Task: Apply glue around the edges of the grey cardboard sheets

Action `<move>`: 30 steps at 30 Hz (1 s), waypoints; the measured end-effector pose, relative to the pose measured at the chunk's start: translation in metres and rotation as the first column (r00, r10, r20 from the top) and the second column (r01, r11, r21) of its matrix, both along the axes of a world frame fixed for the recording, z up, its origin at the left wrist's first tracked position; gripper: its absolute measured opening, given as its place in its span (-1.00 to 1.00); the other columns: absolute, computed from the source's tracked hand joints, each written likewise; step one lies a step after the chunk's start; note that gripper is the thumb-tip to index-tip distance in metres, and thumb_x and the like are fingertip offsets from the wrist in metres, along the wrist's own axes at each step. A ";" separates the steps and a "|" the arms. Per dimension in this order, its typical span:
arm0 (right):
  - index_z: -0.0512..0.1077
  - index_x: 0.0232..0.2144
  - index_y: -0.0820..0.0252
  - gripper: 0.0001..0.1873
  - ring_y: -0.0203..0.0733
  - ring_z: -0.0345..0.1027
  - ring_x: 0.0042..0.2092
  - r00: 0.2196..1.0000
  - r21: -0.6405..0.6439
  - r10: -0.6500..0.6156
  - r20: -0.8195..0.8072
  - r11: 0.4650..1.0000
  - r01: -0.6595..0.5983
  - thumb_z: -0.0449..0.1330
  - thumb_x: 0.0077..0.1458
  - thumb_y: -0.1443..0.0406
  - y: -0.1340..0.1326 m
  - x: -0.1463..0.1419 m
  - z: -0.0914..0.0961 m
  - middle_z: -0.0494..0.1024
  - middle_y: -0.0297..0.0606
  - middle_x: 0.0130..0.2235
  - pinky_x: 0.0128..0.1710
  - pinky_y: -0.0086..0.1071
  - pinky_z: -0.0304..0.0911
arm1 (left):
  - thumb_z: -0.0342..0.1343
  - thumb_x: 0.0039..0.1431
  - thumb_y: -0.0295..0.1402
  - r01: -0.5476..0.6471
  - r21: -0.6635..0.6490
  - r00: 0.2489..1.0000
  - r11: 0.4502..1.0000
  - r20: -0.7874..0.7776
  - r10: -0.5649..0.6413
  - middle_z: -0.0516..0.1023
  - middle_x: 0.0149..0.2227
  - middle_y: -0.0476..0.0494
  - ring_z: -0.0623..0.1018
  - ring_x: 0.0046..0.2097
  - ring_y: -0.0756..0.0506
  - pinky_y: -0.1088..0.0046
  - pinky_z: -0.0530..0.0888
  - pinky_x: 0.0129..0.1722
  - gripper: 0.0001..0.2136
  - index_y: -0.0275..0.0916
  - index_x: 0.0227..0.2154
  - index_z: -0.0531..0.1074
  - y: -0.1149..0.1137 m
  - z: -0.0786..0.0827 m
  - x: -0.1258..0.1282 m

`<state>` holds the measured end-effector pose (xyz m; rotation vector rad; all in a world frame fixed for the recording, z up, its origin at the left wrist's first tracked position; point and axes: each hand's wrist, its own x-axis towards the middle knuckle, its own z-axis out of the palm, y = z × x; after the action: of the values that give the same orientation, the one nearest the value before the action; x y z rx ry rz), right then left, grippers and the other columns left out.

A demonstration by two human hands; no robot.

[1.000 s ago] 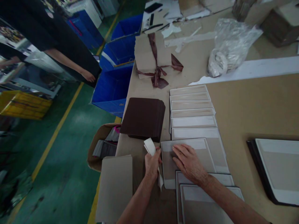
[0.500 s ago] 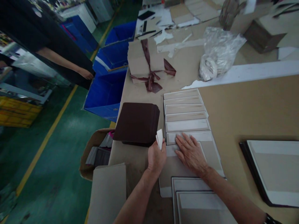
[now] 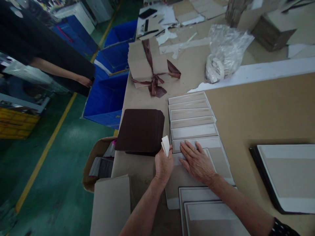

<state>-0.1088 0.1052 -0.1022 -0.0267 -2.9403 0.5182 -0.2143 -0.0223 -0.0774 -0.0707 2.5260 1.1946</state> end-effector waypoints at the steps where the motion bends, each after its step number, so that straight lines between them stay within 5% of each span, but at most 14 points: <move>1: 0.24 0.25 0.33 -0.47 0.03 -0.02 0.34 1.000 -0.006 0.000 0.006 1.000 0.000 0.00 0.34 0.16 -0.002 -0.001 0.000 0.22 -0.13 0.31 0.35 0.07 -0.25 | 0.21 0.10 -0.33 0.034 -0.008 0.999 0.999 -0.009 -0.034 0.66 -0.16 -0.24 0.60 -0.03 -0.21 0.36 0.45 -0.01 -0.83 -0.21 -0.23 0.58 0.000 0.000 0.000; 8: 0.23 0.26 0.36 -0.46 0.02 -0.03 0.34 1.000 -0.012 0.003 0.021 1.000 -0.002 -0.02 0.35 0.17 -0.005 -0.004 0.001 0.21 -0.15 0.32 0.35 0.05 -0.27 | 0.10 0.21 -0.32 0.194 -0.069 0.978 0.979 -0.060 -0.198 0.66 -0.13 -0.25 0.61 -0.02 -0.19 0.37 0.45 0.00 -0.80 -0.23 -0.20 0.57 -0.004 -0.003 -0.002; 30: 0.26 0.24 0.31 -0.48 0.00 -0.09 0.37 1.000 -0.063 0.014 0.017 0.998 -0.013 -0.01 0.34 0.17 -0.001 -0.007 0.003 0.22 -0.15 0.31 0.36 0.04 -0.33 | 0.14 0.19 -0.36 0.217 -0.086 0.966 0.972 -0.123 -0.226 0.66 -0.15 -0.24 0.63 -0.07 -0.19 0.34 0.49 -0.03 -0.82 -0.23 -0.20 0.58 -0.004 -0.010 -0.003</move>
<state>-0.1155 0.1039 -0.0991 -0.0192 -2.9419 0.6154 -0.2174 -0.0258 -0.0870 0.2759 2.6072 1.0509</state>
